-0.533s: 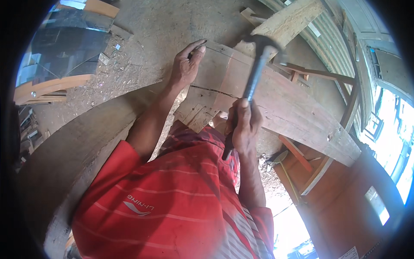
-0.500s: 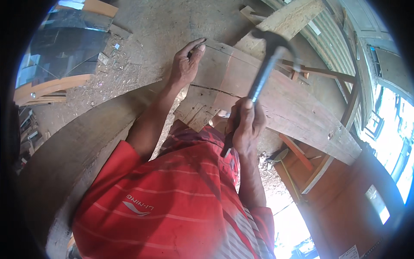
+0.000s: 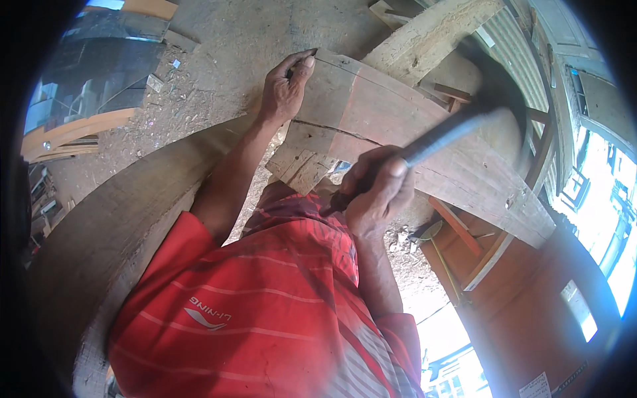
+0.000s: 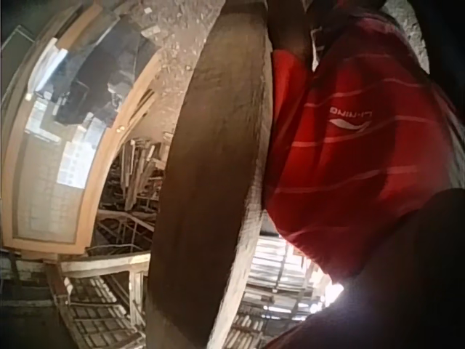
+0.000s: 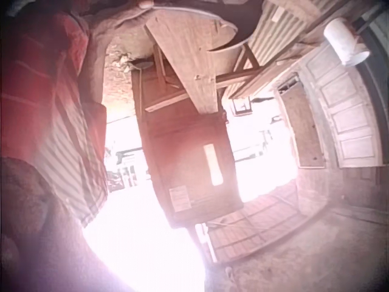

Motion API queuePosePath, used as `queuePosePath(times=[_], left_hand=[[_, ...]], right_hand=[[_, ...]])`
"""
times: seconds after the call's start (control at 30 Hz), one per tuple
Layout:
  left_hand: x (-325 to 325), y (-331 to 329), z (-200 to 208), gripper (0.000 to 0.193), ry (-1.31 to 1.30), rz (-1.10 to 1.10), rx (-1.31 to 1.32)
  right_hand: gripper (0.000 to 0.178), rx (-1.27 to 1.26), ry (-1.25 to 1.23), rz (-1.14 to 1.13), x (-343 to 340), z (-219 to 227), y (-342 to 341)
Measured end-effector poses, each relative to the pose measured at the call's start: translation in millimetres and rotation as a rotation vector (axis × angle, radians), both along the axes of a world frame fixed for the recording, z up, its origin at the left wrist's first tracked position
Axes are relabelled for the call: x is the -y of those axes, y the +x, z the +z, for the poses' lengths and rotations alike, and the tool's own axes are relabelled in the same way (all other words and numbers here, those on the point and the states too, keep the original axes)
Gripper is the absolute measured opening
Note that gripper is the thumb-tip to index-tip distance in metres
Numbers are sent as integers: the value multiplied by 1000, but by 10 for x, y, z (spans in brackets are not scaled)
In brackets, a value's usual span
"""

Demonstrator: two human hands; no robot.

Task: The person chisels a wooden board by positioning a hand tool and striking it with a hammer, repeatedly adjusting and flipping the board.

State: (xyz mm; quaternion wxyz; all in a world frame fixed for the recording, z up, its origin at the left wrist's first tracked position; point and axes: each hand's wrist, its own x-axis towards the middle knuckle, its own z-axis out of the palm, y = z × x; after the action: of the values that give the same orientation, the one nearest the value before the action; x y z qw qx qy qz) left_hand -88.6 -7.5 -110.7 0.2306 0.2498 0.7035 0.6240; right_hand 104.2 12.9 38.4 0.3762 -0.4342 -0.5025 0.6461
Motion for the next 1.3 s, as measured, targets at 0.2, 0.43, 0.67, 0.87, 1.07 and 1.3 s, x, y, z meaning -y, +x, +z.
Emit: queuePosePath(times=[0.2, 0.43, 0.67, 0.87, 1.07, 1.3], left_hand=[[-54, 12, 20, 42, -4, 14, 43], [23, -7, 14, 41, -30, 26, 19], [-68, 24, -79, 41, 23, 27, 2], [45, -41, -10, 42, -47, 1, 77], [-37, 20, 7, 39, 11, 14, 106], [44, -32, 9, 38, -41, -6, 106]], right_hand=[[49, 382, -250, 275, 35, -321, -80], [49, -103, 183, -105, -41, 194, -101], [52, 384, -158, 244, -16, -363, -86], [52, -17, 255, 41, -108, 360, -99], [40, 440, -161, 293, -17, -425, -27], [48, -57, 211, 29, -70, 443, -95]])
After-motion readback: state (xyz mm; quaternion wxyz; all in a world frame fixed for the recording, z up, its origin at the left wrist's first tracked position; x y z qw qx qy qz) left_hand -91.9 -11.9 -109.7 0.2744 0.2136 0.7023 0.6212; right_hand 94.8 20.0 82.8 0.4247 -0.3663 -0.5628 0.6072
